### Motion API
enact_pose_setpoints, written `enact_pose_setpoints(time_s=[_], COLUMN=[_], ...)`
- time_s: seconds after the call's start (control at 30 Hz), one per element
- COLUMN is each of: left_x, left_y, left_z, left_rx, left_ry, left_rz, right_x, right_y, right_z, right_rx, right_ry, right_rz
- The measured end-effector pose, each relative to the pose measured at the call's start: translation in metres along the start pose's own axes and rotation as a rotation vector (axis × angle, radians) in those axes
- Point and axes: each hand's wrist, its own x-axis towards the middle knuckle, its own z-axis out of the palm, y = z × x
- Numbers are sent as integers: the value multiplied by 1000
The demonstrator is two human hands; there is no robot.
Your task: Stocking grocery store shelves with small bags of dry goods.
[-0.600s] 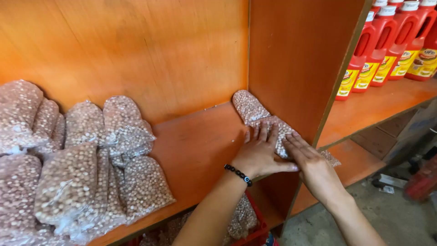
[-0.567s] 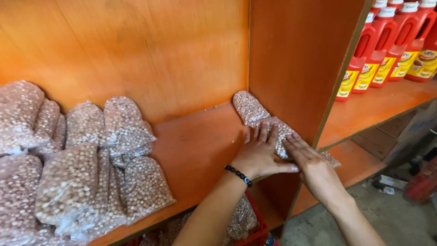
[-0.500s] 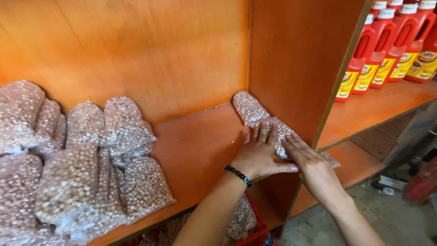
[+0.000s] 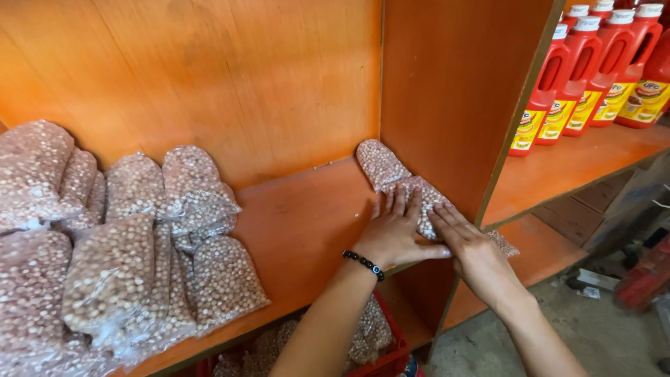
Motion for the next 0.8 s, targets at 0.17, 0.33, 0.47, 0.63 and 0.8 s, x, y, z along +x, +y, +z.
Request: enact_pose_setpoints(time_s=[0.17,0.33,0.47,0.63,0.8], left_x=[7,11,5,9,2], left_y=[3,2,6,1,5], left_z=[-9,-10,-17,-8,-12], left_rx=[45,45,3,4,46], left_ry=[-66,-104,-113,-96,-65], left_rz=[-70,-112,-112,-111,-105], right_x=[10,11,11,3,1], right_y=[-2,5,-12,-5,4], right_z=[-6,0,-13,-1,5], right_rx=[8,13,70,19,18], right_ry=[-49,-34,2,-10,22], right_rz=[42,31,40,46,33])
